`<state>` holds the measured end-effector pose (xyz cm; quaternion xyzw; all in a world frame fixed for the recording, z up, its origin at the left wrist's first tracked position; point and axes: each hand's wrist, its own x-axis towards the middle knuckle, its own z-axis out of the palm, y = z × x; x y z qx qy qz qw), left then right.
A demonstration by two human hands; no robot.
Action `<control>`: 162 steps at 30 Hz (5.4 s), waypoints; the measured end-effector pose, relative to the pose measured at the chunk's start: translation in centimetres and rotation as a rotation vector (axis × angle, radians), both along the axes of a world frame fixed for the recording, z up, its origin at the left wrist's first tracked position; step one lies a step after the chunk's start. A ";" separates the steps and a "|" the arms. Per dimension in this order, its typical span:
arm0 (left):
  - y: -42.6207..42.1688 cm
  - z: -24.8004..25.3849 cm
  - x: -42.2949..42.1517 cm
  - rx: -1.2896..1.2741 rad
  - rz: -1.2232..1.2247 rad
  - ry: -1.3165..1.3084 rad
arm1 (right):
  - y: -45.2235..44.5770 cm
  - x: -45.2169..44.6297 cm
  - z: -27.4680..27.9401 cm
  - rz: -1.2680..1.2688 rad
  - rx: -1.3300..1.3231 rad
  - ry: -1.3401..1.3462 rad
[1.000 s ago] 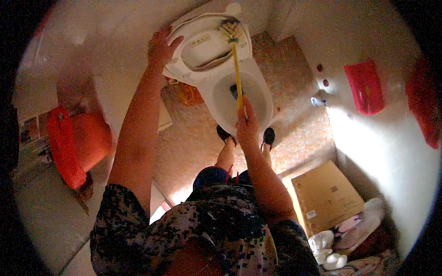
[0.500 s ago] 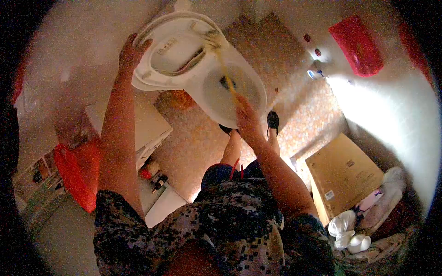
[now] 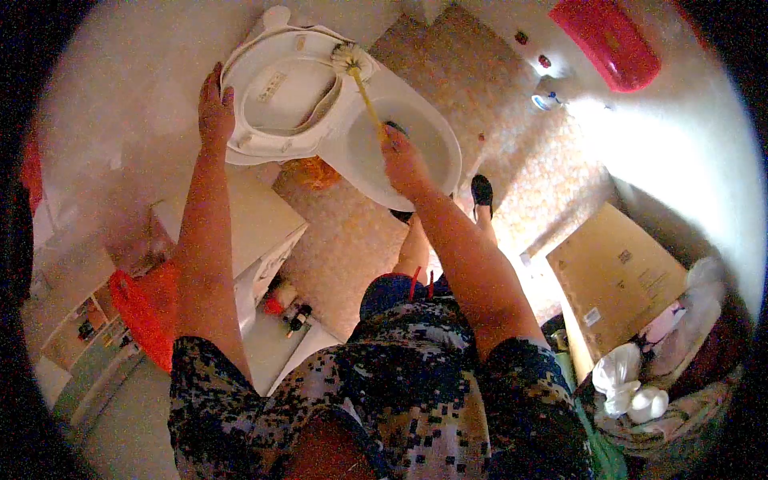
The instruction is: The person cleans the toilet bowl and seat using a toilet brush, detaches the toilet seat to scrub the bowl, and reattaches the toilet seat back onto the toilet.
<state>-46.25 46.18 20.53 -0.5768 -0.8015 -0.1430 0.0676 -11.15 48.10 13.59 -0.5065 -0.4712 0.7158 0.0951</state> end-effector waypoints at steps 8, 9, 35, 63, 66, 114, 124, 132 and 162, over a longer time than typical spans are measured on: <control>-0.6 1.8 5.4 -0.212 0.174 0.486 | -3.4 3.6 -8.3 -0.106 0.561 0.045; -1.2 1.7 5.5 -0.166 0.113 0.413 | -2.9 2.1 -6.8 -0.138 0.412 0.094; -0.7 1.4 5.8 -0.047 0.175 -0.174 | -5.5 2.7 7.9 -0.096 -0.291 0.255; -3.2 0.7 11.8 -0.013 0.155 -0.190 | -1.7 -3.0 -21.2 0.873 0.248 -0.749; -3.3 0.0 11.8 0.100 0.144 -0.183 | -1.4 -6.0 -25.9 0.527 0.164 -0.710; -2.4 1.0 10.1 0.060 0.215 -0.285 | -8.0 -2.5 -9.7 0.231 0.060 -0.135; -2.0 1.2 8.4 0.073 0.219 -0.271 | -5.5 -5.3 -11.4 0.089 0.060 -0.166; -5.5 -0.7 13.0 -0.081 0.145 -0.256 | -15.0 5.6 -17.1 -0.039 0.221 -0.078; -23.6 -28.5 32.6 -0.875 0.201 -0.940 | -0.4 -0.8 -6.3 1.386 0.951 -0.537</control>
